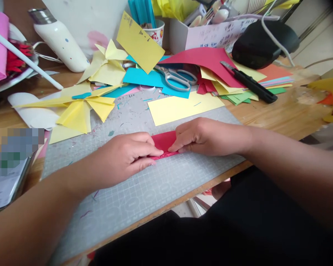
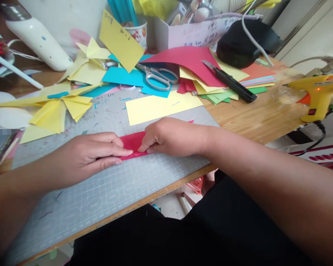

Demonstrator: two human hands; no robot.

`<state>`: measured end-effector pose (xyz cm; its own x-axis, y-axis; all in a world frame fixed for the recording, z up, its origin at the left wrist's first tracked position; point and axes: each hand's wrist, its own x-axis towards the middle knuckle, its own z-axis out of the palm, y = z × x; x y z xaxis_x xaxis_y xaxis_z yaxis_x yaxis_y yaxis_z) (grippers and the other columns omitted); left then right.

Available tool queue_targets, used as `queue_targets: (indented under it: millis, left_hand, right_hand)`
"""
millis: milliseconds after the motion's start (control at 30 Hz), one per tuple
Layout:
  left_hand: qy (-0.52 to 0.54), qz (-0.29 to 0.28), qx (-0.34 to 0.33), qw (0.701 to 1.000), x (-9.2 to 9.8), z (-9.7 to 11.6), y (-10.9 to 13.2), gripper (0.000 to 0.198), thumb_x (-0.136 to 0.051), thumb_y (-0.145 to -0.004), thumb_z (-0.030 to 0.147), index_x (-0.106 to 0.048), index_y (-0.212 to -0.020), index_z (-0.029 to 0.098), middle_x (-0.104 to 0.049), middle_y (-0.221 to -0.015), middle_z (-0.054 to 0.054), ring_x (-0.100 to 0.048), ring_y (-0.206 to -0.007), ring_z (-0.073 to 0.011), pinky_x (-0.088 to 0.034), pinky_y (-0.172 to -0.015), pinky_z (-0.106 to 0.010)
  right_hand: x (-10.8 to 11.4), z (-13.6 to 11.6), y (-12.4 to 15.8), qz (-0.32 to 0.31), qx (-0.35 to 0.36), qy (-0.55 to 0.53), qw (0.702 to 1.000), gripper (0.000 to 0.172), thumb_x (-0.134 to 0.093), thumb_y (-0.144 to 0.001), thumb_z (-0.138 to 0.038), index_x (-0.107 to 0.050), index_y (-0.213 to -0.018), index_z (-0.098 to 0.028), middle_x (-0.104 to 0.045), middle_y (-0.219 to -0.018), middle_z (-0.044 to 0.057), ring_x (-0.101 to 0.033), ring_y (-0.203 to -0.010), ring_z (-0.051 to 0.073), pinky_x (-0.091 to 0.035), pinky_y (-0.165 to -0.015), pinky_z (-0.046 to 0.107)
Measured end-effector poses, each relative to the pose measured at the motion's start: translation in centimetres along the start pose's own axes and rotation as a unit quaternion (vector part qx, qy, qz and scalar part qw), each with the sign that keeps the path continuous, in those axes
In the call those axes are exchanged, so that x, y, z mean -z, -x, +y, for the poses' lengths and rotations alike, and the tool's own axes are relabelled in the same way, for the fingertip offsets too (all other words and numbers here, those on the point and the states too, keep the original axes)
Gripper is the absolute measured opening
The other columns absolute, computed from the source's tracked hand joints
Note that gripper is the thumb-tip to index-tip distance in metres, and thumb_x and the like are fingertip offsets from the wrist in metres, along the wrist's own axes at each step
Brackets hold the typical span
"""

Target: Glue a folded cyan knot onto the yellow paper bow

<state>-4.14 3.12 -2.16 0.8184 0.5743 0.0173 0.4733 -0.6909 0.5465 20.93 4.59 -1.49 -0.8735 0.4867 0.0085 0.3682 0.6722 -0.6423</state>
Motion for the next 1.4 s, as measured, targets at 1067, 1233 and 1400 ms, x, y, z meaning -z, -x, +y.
queue_targets:
  millis: [1067,1233,1400]
  left_hand:
    - [-0.002,-0.035,-0.015,0.999,0.3,-0.6,-0.2,0.028,-0.052,-0.092,0.022,-0.063,-0.117,0.028,-0.066,-0.104,-0.003,-0.059,-0.093,-0.0164,-0.043,-0.085,-0.027]
    - [0.014,-0.048,-0.023,0.998,0.5,-1.1,-0.3,0.026,-0.053,-0.091,0.022,-0.066,-0.112,0.027,-0.068,-0.099,-0.002,-0.058,-0.091,-0.0164,-0.042,-0.083,-0.026]
    - [-0.024,-0.052,-0.015,0.998,0.6,-1.3,-0.2,0.028,-0.051,-0.092,0.025,-0.065,-0.114,0.033,-0.063,-0.095,-0.002,-0.054,-0.094,-0.0193,-0.037,-0.090,-0.034]
  right_hand:
    - [-0.4,0.0,0.8,-0.003,0.026,0.110,0.994,0.029,-0.044,-0.094,-0.017,-0.072,-0.096,-0.025,-0.060,-0.080,0.003,-0.052,-0.072,0.013,-0.035,-0.062,0.024]
    - [-0.6,0.5,1.0,0.011,0.022,0.097,0.995,0.026,-0.048,-0.094,-0.022,-0.072,-0.101,-0.026,-0.060,-0.081,0.002,-0.052,-0.072,0.013,-0.035,-0.063,0.024]
    - [-0.8,1.3,1.2,0.023,0.038,0.131,0.990,0.026,-0.049,-0.095,-0.026,-0.071,-0.108,-0.027,-0.049,-0.074,0.001,-0.047,-0.069,0.012,-0.034,-0.063,0.024]
